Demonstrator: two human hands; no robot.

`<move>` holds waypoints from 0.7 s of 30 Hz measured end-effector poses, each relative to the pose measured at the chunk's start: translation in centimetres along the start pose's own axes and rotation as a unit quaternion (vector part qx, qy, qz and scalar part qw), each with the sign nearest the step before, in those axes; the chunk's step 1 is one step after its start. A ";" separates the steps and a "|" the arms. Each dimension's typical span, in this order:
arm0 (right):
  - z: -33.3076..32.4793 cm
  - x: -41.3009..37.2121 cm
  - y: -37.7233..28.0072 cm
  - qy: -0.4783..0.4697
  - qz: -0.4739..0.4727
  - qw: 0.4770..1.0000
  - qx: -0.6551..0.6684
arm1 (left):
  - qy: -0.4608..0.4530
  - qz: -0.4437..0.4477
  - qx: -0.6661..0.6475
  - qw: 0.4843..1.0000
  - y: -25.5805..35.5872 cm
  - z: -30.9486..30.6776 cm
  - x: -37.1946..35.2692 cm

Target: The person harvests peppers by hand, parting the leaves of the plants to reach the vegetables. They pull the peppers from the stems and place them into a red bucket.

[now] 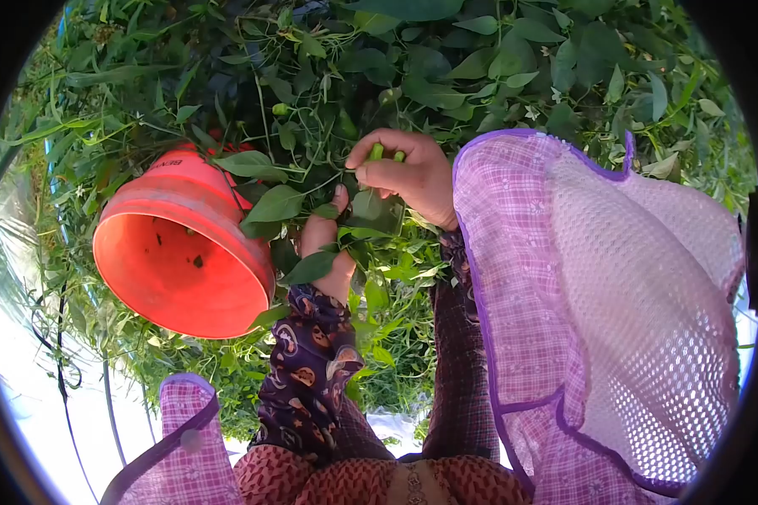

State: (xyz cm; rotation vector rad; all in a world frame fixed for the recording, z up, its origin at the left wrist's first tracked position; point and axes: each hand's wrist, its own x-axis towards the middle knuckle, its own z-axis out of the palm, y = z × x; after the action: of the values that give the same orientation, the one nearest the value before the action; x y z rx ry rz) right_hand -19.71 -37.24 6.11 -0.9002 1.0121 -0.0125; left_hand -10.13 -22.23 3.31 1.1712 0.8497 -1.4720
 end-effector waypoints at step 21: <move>2.5 4.2 1.0 0.151 -0.055 0.899 -0.408 | 0.044 -0.011 -0.066 0.997 -0.4 -0.9 1.0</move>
State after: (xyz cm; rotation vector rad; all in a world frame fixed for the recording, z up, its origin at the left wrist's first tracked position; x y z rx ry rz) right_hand -15.93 -36.66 2.88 -1.7648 1.2745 0.1974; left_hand -10.33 -21.55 2.04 1.1378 1.0072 -1.3692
